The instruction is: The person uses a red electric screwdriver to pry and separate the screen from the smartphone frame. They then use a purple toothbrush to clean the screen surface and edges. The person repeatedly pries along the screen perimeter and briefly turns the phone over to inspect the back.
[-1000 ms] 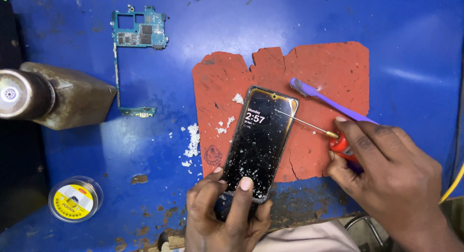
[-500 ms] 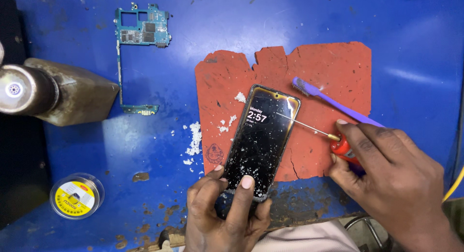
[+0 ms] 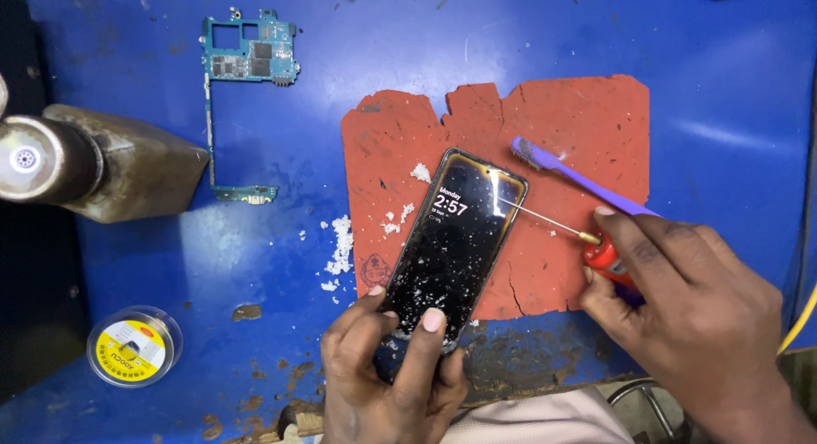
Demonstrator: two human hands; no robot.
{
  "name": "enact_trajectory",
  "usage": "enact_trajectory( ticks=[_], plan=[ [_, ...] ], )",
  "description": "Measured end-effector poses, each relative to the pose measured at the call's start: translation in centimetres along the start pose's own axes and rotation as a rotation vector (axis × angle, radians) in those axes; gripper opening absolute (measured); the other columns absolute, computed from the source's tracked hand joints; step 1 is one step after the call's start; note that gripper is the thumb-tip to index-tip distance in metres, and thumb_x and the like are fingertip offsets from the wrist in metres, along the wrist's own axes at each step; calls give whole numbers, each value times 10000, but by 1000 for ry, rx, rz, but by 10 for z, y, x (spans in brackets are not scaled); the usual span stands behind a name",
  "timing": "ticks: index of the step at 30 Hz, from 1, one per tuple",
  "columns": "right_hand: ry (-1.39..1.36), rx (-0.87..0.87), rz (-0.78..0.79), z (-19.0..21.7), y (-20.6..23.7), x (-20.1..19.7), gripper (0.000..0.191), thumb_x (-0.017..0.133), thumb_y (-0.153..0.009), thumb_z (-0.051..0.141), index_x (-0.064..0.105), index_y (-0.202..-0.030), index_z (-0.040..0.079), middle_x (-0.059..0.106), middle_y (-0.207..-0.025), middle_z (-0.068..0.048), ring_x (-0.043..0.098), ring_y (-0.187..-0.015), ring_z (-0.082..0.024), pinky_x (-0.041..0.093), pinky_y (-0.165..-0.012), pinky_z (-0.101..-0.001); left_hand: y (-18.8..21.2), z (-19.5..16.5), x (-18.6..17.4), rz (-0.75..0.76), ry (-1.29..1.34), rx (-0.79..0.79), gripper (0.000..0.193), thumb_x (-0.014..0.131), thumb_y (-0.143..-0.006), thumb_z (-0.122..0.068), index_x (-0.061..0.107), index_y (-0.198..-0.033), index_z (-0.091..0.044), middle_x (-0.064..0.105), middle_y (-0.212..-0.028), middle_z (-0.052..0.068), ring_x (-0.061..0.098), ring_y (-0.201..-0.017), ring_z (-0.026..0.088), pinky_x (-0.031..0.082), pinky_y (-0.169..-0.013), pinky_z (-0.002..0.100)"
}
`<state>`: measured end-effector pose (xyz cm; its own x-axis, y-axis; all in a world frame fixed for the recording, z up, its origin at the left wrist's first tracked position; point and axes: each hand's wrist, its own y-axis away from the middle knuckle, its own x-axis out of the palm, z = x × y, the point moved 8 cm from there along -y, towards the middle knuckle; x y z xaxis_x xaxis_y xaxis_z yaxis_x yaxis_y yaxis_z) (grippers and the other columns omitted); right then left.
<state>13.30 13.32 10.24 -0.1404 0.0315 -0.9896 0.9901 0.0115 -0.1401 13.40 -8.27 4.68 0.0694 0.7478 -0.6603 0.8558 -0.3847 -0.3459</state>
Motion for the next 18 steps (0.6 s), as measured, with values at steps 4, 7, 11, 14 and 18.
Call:
enact_trajectory(
  ticks=[4, 7, 11, 14, 18],
  plan=[
    [-3, 1, 13, -1, 0, 2, 480, 835, -692, 190, 762, -1141, 39, 715, -987, -80, 693, -838, -237, 558, -698, -363, -5, 2, -3, -23, 26, -71, 714, 827, -771, -87, 517, -1403, -206, 419, -1212, 149, 582, -1167, 394, 551, -971, 499],
    [9, 3, -13, -4, 1, 1, 473, 816, -687, 159, 765, -1141, 40, 716, -999, -100, 689, -830, -245, 555, -690, -365, -6, 5, -1, -17, 70, -136, 732, 817, -748, -53, 504, -1394, -200, 419, -1235, 157, 578, -1216, 399, 548, -1009, 506],
    [18, 7, -1, -9, 4, 3, 455, 820, -718, 169, 762, -1152, 43, 720, -1033, -89, 697, -863, -236, 561, -709, -355, -6, 8, 2, 6, 114, -192, 788, 814, -709, -8, 474, -1398, -184, 400, -1261, 178, 558, -1256, 421, 547, -1022, 505],
    [34, 9, 9, -11, 7, 4, 446, 826, -723, 168, 769, -1146, 41, 721, -1017, -81, 700, -853, -229, 559, -696, -347, -6, 8, 4, 21, 135, -185, 818, 810, -723, -9, 431, -1428, -179, 364, -1281, 187, 540, -1283, 433, 552, -1052, 507],
    [16, -10, 8, -9, 9, 2, 447, 828, -723, 183, 767, -1143, 41, 721, -1017, -77, 699, -863, -227, 562, -714, -345, -4, 5, 3, 17, 119, -160, 827, 801, -726, -9, 409, -1437, -168, 356, -1275, 186, 543, -1282, 438, 537, -1080, 541]
  ],
)
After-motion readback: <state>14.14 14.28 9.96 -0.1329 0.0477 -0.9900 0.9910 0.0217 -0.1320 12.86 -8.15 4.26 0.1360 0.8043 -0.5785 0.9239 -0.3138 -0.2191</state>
